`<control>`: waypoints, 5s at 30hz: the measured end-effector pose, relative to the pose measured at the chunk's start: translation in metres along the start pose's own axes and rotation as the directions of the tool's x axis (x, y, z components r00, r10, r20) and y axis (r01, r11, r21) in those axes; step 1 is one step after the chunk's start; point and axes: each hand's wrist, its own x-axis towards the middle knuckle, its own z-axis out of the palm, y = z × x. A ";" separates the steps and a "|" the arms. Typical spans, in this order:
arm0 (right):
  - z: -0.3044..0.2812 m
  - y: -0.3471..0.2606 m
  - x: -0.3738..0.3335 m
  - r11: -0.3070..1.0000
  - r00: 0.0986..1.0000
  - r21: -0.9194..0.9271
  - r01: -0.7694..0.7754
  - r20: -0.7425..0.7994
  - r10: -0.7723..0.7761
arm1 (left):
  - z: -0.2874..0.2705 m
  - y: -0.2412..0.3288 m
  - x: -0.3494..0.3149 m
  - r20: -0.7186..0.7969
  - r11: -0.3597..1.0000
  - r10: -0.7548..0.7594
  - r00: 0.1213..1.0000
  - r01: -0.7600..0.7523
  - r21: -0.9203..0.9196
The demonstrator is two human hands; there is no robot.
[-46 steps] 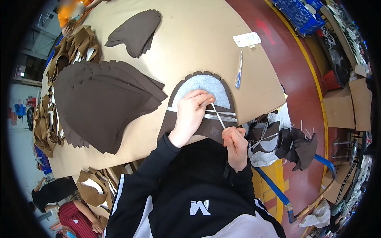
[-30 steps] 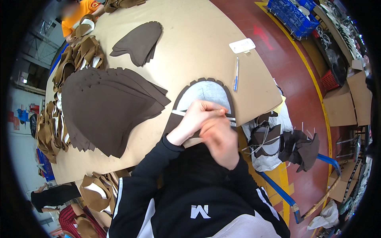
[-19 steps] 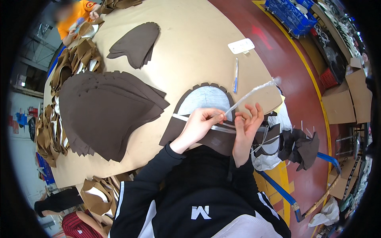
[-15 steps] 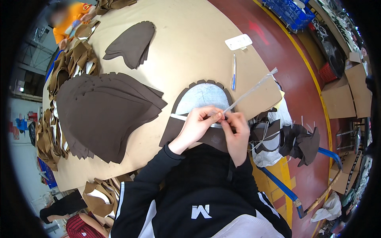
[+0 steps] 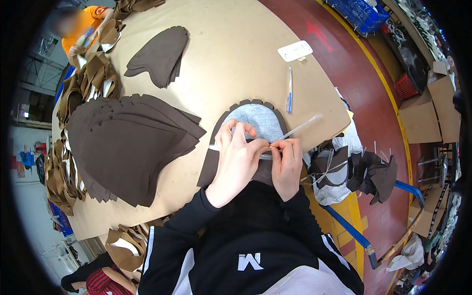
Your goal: The person sorts and stacks dark brown fabric pieces on a table, aligning edges and smoothing surfaces. They occasionally measure a piece with a tape measure and mark it with a pen before stacking it with others.
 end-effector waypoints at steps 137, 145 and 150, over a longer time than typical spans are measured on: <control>-0.190 0.449 -0.115 0.100 0.398 0.984 -0.149 -0.033 0.917 | -0.046 -0.069 0.006 0.620 0.504 0.123 0.775 0.489 -0.711; -0.005 0.482 -0.186 -0.223 -0.036 0.973 0.055 0.226 0.974 | -0.025 -0.085 -0.028 0.703 0.543 -0.164 0.692 0.658 -0.521; -0.013 0.538 -0.181 -0.272 -0.109 0.959 0.084 0.280 0.954 | -0.012 -0.081 -0.027 0.641 0.490 -0.199 0.741 0.642 -0.590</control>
